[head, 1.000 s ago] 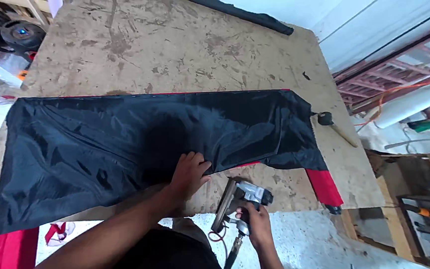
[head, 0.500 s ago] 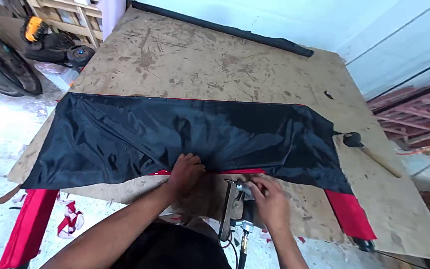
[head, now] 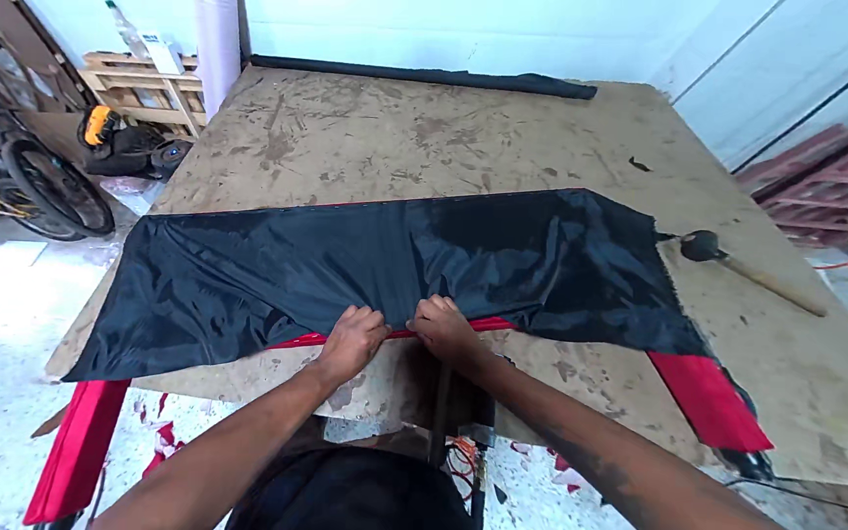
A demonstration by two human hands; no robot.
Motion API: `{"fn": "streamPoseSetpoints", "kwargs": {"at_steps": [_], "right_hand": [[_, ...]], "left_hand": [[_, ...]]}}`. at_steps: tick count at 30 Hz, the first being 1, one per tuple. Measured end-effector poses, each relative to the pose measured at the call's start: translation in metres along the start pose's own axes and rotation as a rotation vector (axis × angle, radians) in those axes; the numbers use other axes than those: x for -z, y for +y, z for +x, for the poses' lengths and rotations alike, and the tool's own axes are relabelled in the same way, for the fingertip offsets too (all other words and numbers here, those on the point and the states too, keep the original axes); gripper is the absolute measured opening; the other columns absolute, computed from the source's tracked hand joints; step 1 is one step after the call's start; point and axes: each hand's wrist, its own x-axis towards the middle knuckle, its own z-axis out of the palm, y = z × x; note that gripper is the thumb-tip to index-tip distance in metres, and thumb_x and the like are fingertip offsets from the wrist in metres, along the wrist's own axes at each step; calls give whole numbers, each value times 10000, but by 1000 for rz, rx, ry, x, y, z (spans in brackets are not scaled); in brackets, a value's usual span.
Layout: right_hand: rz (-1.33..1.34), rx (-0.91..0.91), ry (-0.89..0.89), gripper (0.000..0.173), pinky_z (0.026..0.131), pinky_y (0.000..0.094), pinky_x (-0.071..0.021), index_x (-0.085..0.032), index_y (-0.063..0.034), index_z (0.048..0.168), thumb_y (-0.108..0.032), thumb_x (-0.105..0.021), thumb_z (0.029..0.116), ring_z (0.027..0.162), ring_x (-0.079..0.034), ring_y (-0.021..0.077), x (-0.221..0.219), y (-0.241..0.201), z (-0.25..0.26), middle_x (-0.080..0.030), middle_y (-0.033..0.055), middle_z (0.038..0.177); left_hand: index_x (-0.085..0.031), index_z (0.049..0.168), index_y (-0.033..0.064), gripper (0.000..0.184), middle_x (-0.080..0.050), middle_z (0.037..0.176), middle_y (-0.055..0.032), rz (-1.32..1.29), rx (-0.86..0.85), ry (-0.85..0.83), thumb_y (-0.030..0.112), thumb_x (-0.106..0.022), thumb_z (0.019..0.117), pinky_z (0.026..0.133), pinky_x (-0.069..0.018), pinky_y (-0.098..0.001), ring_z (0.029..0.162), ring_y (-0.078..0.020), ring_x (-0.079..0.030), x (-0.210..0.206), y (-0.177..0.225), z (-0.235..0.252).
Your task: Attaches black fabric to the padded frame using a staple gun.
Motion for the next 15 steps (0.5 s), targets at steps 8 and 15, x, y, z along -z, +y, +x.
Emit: {"fn": "streamPoseSetpoints", "kwargs": {"at_steps": [8, 15], "right_hand": [[-119, -125, -127, 212, 809, 409, -530, -750, -209, 1018, -79, -591, 964, 1008, -588, 214, 9, -30, 1, -610, 12, 1046], [105, -1033, 218, 321, 1025, 568, -503, -733, -81, 1171, -300, -682, 941, 1209, -609, 360, 52, -68, -109, -659, 187, 1243]], "left_hand": [[-736, 1060, 197, 254, -635, 1010, -11, 195, -16, -194, 213, -483, 1053, 792, -477, -402, 967, -202, -603, 18, 9, -1], [-506, 1480, 44, 481, -682, 1225, -186, 42, 222, -594, 151, -476, 1012, 974, -485, -590, 1116, -381, -657, 57, 38, 12]]}}
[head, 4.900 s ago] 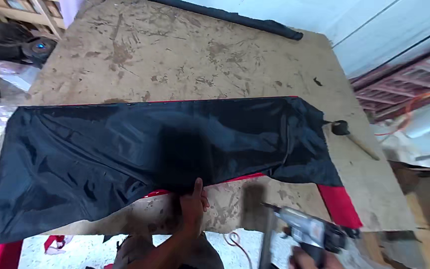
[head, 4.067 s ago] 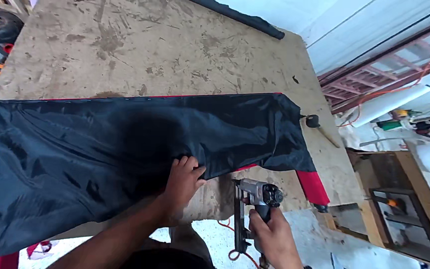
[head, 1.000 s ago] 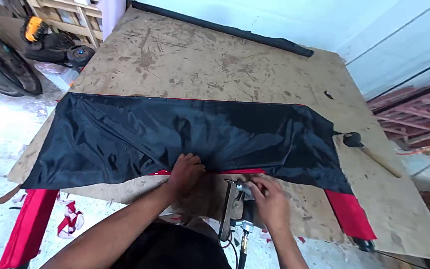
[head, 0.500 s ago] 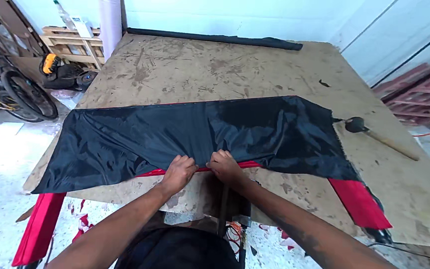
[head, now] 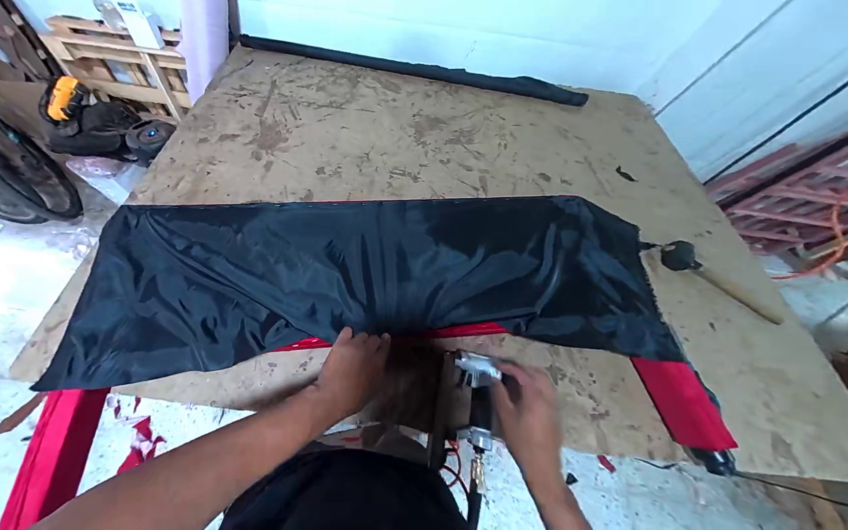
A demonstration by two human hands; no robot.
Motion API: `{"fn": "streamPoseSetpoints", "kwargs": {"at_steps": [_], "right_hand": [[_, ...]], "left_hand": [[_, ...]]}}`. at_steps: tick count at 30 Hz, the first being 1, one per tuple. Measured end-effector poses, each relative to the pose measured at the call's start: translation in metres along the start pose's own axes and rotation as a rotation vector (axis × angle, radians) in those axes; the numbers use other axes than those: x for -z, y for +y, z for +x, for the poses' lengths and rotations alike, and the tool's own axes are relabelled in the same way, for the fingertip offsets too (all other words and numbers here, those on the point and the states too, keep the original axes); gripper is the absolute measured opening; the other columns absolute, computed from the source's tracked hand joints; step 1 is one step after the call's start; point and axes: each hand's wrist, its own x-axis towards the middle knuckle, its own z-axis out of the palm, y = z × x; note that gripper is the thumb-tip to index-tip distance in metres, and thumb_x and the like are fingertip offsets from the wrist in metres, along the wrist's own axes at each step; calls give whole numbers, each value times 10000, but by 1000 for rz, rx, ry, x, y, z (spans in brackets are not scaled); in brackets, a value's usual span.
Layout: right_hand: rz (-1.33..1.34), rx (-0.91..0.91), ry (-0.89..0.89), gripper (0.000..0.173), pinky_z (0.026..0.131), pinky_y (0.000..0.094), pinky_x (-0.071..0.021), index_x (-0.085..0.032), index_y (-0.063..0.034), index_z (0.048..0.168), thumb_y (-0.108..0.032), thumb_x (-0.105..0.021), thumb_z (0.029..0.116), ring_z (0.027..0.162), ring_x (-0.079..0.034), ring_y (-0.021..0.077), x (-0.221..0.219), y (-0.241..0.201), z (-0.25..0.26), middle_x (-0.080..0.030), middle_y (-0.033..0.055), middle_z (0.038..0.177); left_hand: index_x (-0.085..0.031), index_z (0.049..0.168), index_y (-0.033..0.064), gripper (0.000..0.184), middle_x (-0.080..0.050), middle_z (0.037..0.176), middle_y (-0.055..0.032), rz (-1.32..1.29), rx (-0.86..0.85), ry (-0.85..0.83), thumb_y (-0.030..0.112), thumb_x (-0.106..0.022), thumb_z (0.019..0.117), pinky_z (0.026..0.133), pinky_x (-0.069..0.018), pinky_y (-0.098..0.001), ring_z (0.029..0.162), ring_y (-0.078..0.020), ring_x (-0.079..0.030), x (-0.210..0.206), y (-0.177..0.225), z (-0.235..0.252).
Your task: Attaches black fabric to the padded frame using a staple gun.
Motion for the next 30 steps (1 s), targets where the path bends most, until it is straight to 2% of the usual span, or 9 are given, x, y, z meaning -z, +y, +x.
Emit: {"fn": "streamPoseSetpoints", "kwargs": {"at_steps": [2, 4, 7, 10, 12, 14, 17, 21, 30], "right_hand": [[82, -327, -25, 585, 956, 578, -526, -633, -11, 1278, -442, -729, 893, 1105, -642, 359, 2, 25, -26, -661, 211, 1175], [190, -491, -84, 720, 824, 529, -582, -586, -18, 1322, -504, -794, 833, 913, -695, 284, -15, 30, -34, -706, 149, 1022], [225, -540, -160, 568, 798, 495, -576, -631, -31, 1224, -343, -850, 802, 856, -681, 245, -33, 20, -19, -695, 113, 953], [396, -551, -116, 502, 720, 429, -590, -611, 5, 1153, -188, -846, 753, 813, -670, 229, -23, -12, -16, -670, 119, 948], [515, -523, -130, 633, 662, 443, -658, -486, 17, 1298, -136, -810, 776, 788, -727, 277, -8, -56, -20, -679, 168, 1063], [484, -481, -188, 632, 603, 433, -644, -432, -2, 1379, -133, -733, 839, 703, -728, 273, 3, -96, -26, -718, 154, 969], [394, -409, -240, 332, 560, 408, -614, -552, 11, 1238, -197, -565, 979, 598, -692, 240, 10, -148, -15, -704, 100, 757], [127, -351, -433, 321, 605, 387, -642, -592, -71, 1240, -266, -542, 990, 636, -714, 181, -5, -208, 9, -715, 29, 816], [-179, -410, -553, 312, 635, 391, -625, -560, -96, 1246, -277, -558, 992, 646, -700, 164, -33, -226, 25, -696, 25, 833]], "left_hand": [[-317, 1583, 17, 580, -700, 1136, -237, -16, 38, -190, 144, -446, 1032, 982, -474, -607, 1057, -425, -676, 15, 5, -3], [-126, 1636, 32, 682, -695, 1076, -272, -83, 60, -345, 163, -447, 1048, 965, -485, -637, 1039, -475, -673, 27, 4, -5], [-4, 1649, 79, 874, -687, 1057, -276, -163, 66, -443, 156, -571, 989, 856, -531, -655, 1003, -499, -674, 29, -3, -9], [23, 1653, 94, 956, -686, 1060, -273, -189, 38, -451, 116, -617, 944, 824, -549, -639, 988, -493, -679, 23, -16, -9], [-5, 1655, 83, 826, -681, 1059, -280, -217, 6, -413, 64, -500, 994, 807, -559, -622, 971, -488, -684, 21, -27, -9], [-25, 1654, 69, 780, -678, 1064, -283, -236, -35, -385, 43, -462, 1008, 800, -566, -609, 954, -479, -690, 17, -36, -12], [-34, 1656, 80, 776, -690, 1033, -270, -261, -76, -375, 49, -460, 1007, 805, -566, -606, 956, -470, -695, 17, -49, -12], [-15, 1658, 99, 831, -691, 1056, -269, -282, -97, -445, 23, -491, 981, 809, -561, -613, 980, -474, -689, 23, -60, -12], [-28, 1652, 75, 888, -683, 1087, -265, -331, -172, -471, 66, -573, 951, 812, -559, -609, 1014, -467, -680, 17, -74, -8]]}}
